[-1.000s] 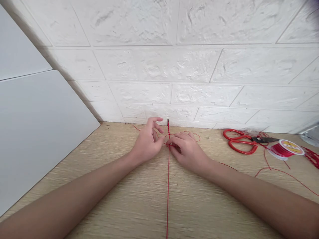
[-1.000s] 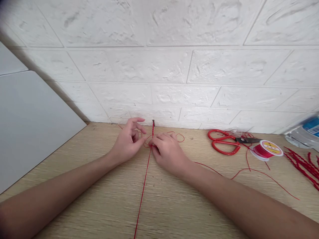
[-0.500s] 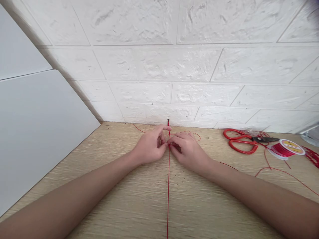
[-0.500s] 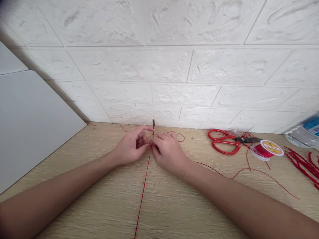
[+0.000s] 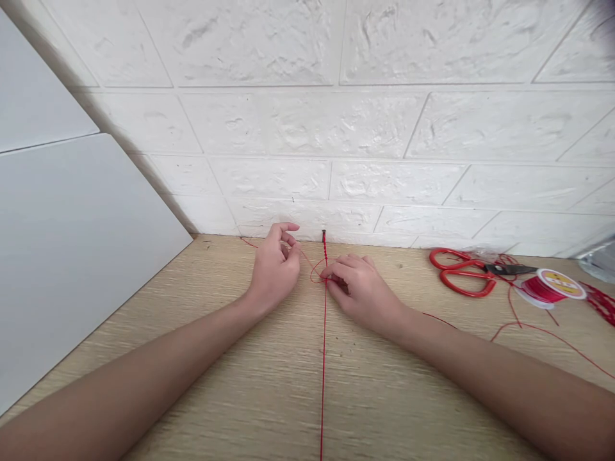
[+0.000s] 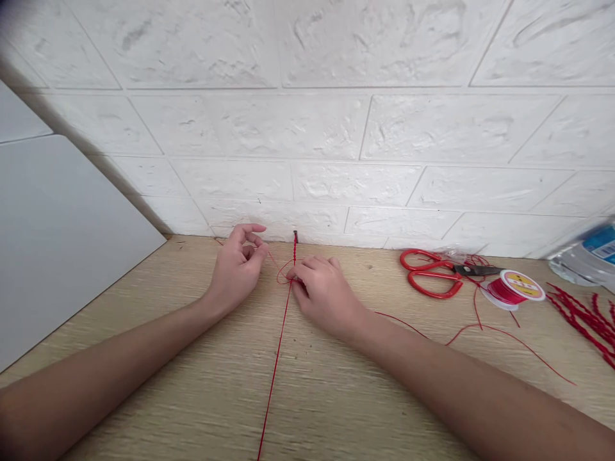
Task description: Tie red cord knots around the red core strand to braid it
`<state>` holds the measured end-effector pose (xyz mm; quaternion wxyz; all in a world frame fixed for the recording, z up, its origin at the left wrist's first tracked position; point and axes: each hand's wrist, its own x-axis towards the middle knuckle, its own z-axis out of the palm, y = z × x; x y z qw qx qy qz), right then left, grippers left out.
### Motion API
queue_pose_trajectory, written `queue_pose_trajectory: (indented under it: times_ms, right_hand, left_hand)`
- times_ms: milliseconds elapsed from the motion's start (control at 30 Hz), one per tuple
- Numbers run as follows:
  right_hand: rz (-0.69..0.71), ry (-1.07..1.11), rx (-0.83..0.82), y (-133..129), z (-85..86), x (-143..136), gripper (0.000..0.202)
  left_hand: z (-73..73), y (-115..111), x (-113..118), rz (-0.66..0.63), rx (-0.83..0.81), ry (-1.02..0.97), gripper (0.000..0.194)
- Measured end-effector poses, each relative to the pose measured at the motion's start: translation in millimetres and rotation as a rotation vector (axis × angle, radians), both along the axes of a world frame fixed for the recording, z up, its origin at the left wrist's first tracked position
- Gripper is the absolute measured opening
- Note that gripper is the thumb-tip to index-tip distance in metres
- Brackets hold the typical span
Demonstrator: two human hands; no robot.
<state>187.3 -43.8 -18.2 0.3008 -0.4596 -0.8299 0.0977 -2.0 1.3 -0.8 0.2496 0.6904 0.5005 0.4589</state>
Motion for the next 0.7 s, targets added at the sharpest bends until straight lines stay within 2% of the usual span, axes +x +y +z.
queue_pose_trajectory:
  times_ms: [67,200,267,500,700]
  right_hand:
    - [-0.003,0.002,-0.002,0.2,0.1,-0.1,0.016]
    - [-0.003,-0.011,0.013,0.6,0.0,-0.3,0.014]
    - [-0.006,-0.014,0.017,0.8,-0.4,-0.3,0.013]
    - [-0.015,-0.024,-0.005,1.2,-1.6,-0.5,0.013]
    - [-0.015,-0.027,0.0,1.4,-2.6,-0.4,0.012]
  left_hand:
    - [0.7,-2.2,0.1,-0.044,0.012,0.032,0.042]
    - [1.7,-9.1,0.8,-0.355,-0.022,0.218,0.05]
    - [1.7,-10.3,0.9,-0.434,-0.028,0.313,0.048]
    - [0.7,-7.7,0.1,-0.439,-0.019,0.386,0.035]
    - [0.0,-9.3,0.2,-0.435,0.018,0.29,0.027]
